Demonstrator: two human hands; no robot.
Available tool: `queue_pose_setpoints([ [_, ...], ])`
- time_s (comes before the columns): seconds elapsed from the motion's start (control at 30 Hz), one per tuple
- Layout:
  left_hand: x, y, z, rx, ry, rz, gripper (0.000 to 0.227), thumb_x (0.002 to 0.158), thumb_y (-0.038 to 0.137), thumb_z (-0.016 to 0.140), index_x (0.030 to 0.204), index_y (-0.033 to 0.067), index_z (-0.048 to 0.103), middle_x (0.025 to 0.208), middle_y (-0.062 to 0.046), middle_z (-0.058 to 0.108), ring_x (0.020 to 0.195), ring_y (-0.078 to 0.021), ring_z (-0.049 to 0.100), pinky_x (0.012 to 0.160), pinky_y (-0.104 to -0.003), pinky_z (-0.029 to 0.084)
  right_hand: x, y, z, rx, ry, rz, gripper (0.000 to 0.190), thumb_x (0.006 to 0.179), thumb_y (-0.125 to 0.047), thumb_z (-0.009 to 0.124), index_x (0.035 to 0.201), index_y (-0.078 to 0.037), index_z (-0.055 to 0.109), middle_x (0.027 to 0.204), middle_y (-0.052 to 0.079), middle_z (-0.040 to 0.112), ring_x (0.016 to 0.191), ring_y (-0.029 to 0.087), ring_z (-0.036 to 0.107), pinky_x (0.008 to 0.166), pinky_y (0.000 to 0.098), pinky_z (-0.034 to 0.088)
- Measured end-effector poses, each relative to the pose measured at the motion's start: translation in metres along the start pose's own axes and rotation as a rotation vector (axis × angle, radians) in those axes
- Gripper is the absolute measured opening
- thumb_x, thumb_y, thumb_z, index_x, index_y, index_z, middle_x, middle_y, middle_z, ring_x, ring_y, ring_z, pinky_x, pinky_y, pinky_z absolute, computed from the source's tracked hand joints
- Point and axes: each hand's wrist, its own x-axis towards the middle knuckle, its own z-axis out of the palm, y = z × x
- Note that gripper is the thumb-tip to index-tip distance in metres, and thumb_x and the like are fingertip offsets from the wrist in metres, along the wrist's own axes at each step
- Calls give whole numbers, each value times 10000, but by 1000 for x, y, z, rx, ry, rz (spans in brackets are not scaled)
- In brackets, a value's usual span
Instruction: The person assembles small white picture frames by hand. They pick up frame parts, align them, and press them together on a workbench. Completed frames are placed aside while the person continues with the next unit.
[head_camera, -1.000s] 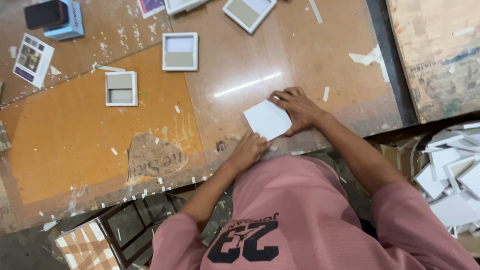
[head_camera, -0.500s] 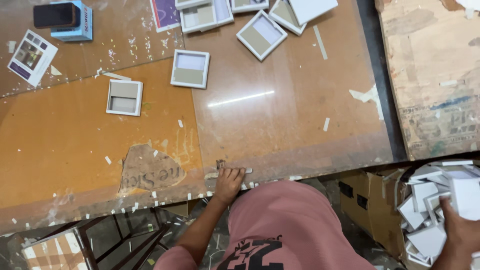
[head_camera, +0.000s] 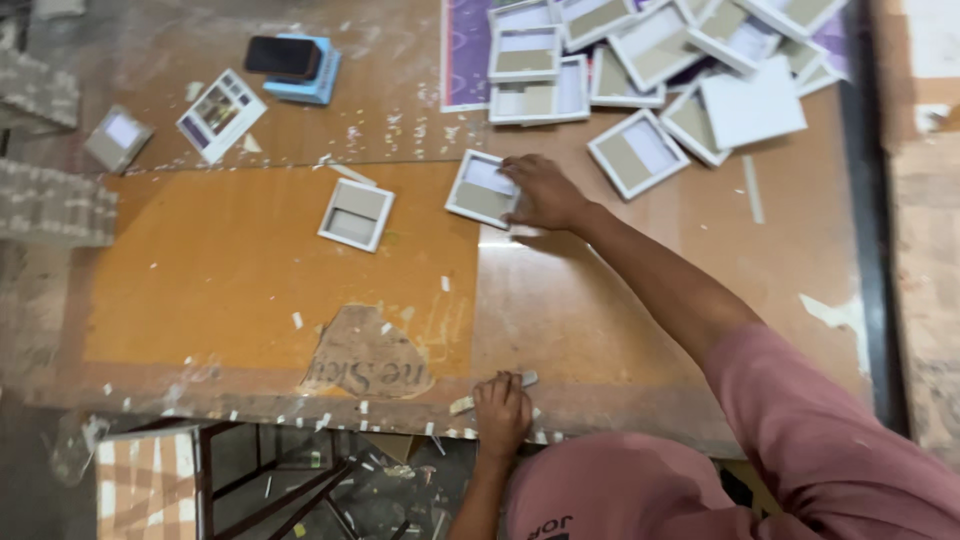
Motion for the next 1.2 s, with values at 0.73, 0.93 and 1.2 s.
queue_pose_setpoints([
  [0.73,121,35,33,-350,-178,63,257,851,-26,668,1095,13,740,879,-125,605,875,-331,595,778,-452,470,-208,-142,-54,249,-572,702,968,729,-270,911,1513,-25,397,1219,156,675,1165,354,601,1081,421,429],
  [0.93,92,57,38,-273,-161,134,331,792,-34,628,1106,-46,735,852,-144,588,838,-343,585,749,-450,475,-233,-118,-44,554,-540,620,1095,579,-36,933,1500,-9,342,1399,152,569,1264,274,582,1083,367,494],
  [1.2,33,64,-7,-523,-396,279,254,820,-42,615,1042,17,722,908,-132,607,897,-324,593,804,-451,458,-229,-112,-37,598,-560,682,602,796,-255,777,1306,-45,536,1309,95,647,1153,250,645,1009,387,518],
])
